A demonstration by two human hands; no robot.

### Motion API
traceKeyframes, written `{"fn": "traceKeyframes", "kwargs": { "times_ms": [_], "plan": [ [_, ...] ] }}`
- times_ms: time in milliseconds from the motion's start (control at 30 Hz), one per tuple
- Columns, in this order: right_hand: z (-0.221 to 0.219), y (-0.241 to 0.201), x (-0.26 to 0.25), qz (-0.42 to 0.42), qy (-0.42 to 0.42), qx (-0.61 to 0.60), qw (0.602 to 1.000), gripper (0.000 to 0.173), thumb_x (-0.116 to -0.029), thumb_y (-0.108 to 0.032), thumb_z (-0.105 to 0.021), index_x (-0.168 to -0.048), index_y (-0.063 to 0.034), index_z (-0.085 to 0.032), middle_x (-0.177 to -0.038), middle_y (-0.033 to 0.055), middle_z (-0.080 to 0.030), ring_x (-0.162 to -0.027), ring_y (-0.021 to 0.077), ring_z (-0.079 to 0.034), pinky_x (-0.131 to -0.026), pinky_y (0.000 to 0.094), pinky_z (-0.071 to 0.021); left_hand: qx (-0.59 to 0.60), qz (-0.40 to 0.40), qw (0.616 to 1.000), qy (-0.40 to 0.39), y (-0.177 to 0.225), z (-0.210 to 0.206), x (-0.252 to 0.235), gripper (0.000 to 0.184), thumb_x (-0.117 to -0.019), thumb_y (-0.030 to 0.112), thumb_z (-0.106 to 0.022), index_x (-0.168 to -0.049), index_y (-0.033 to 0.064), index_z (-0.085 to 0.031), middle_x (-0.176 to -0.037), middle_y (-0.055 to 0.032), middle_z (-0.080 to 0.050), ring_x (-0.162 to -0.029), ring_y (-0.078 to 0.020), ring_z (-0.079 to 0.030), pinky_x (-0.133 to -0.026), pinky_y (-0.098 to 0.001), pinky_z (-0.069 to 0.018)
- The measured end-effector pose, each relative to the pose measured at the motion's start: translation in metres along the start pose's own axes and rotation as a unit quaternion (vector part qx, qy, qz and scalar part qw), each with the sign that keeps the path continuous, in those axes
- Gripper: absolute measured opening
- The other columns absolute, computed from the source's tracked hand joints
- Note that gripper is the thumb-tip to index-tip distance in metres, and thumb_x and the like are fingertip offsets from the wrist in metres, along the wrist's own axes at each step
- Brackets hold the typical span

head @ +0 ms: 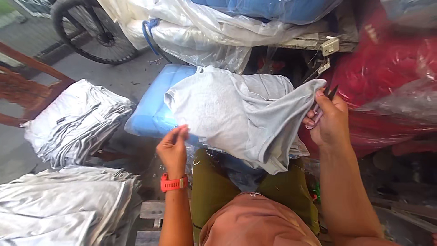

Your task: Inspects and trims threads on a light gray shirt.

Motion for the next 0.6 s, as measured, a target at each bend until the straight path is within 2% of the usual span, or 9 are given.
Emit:
{"fn": "traceKeyframes", "kwargs": {
  "times_ms": [33,67,100,133,267,333,400,467,600],
  "plan": [
    [-0.006,0.000,0.000,0.000,-0.008,-0.007,1.000,0.020,-0.1116,-0.020,-0.038,-0.100,-0.0177,-0.054,-0.063,-0.0099,-0.051,-0.044,-0.0016,-0.042,-0.042,0.0125,-0.0377,-0.091,0.009,0.996,0.022,-0.002,0.008,0.002,0.030,-0.0999,0.006,-0.061,-0.128,-0.0043,-0.066,-0.126,-0.0174,-0.068,-0.109,-0.0201,-0.068,-0.097,-0.0365,-0.0551],
    [-0.011,0.001,0.000,-0.002,-0.013,-0.019,1.000,0.020,-0.1115,-0.019,-0.038,-0.100,-0.0177,-0.054,-0.063,-0.0098,-0.052,-0.044,-0.0017,-0.042,-0.041,0.0124,-0.0375,-0.140,0.011,0.990,0.007,0.002,0.004,0.006,0.045,-0.1017,0.008,-0.057,-0.144,-0.0071,-0.052,-0.150,-0.0264,-0.049,-0.132,-0.0306,-0.055,-0.110,-0.0447,-0.0457],
    [-0.017,0.003,0.001,-0.006,-0.013,-0.035,0.999,0.021,-0.1114,-0.019,-0.037,-0.100,-0.0176,-0.054,-0.063,-0.0095,-0.052,-0.044,-0.0017,-0.043,-0.041,0.0121,-0.0372,-0.145,-0.001,0.989,-0.016,0.012,-0.010,0.013,0.055,-0.1028,0.013,-0.057,-0.151,-0.0080,-0.040,-0.159,-0.0301,-0.032,-0.142,-0.0354,-0.044,-0.114,-0.0477,-0.0401],
    [-0.021,0.005,0.002,-0.012,-0.011,-0.052,0.999,0.022,-0.1116,-0.019,-0.037,-0.099,-0.0174,-0.054,-0.063,-0.0088,-0.052,-0.044,-0.0013,-0.043,-0.041,0.0123,-0.0368,-0.122,-0.025,0.991,-0.039,0.027,-0.032,0.026,0.058,-0.1028,0.019,-0.058,-0.151,-0.0069,-0.040,-0.160,-0.0281,-0.032,-0.141,-0.0319,-0.044,-0.111,-0.0437,-0.0444],
    [-0.040,0.005,0.009,-0.033,-0.017,-0.077,0.996,0.020,-0.1122,-0.020,-0.036,-0.101,-0.0167,-0.053,-0.064,-0.0075,-0.051,-0.045,-0.0004,-0.043,-0.041,0.0127,-0.0376,0.027,-0.114,0.976,-0.184,0.082,-0.146,0.084,0.055,-0.0916,0.030,-0.077,-0.133,-0.0042,-0.061,-0.137,-0.0233,-0.058,-0.118,-0.0258,-0.063,-0.092,-0.0378,-0.0572],
    [-0.042,0.001,0.012,-0.031,-0.027,-0.071,0.997,0.020,-0.1120,-0.019,-0.036,-0.102,-0.0168,-0.053,-0.064,-0.0076,-0.050,-0.045,-0.0002,-0.043,-0.042,0.0128,-0.0378,0.068,-0.143,0.968,-0.197,0.089,-0.172,0.091,0.041,-0.0910,0.017,-0.077,-0.125,-0.0041,-0.067,-0.120,-0.0213,-0.066,-0.100,-0.0222,-0.069,-0.084,-0.0334,-0.0598],
    [-0.031,-0.007,0.010,-0.007,-0.006,-0.056,0.998,0.021,-0.1116,-0.019,-0.037,-0.100,-0.0170,-0.054,-0.064,-0.0087,-0.051,-0.045,-0.0007,-0.042,-0.042,0.0127,-0.0373,0.116,-0.162,0.966,-0.165,0.091,-0.167,0.087,0.016,-0.0899,0.005,-0.075,-0.103,-0.0030,-0.076,-0.099,-0.0143,-0.074,-0.092,-0.0162,-0.072,-0.085,-0.0291,-0.0596],
    [-0.011,-0.015,0.002,0.019,0.036,-0.041,0.998,0.022,-0.1124,-0.020,-0.034,-0.100,-0.0177,-0.052,-0.064,-0.0097,-0.049,-0.045,-0.0011,-0.041,-0.042,0.0126,-0.0367,0.165,-0.153,0.963,-0.150,0.088,-0.144,0.078,0.007,-0.0878,0.004,-0.077,-0.093,-0.0009,-0.078,-0.092,-0.0080,-0.075,-0.090,-0.0108,-0.071,-0.083,-0.0258,-0.0594],
    [-0.004,-0.009,-0.008,0.031,0.048,-0.055,0.997,0.025,-0.1128,-0.019,-0.031,-0.101,-0.0173,-0.052,-0.066,-0.0094,-0.053,-0.046,-0.0009,-0.043,-0.042,0.0126,-0.0381,0.172,-0.098,0.972,-0.125,0.060,-0.081,0.056,0.006,-0.0914,0.010,-0.075,-0.095,0.0084,-0.080,-0.095,0.0022,-0.076,-0.090,-0.0059,-0.071,-0.081,-0.0246,-0.0603]
  ]
}}
Point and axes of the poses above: each hand's wrist, its own x-axis away from the middle knuckle, its own z-axis out of the back of the hand, y = z × x, the point moved 9 cm from there along -x, towards the middle knuckle
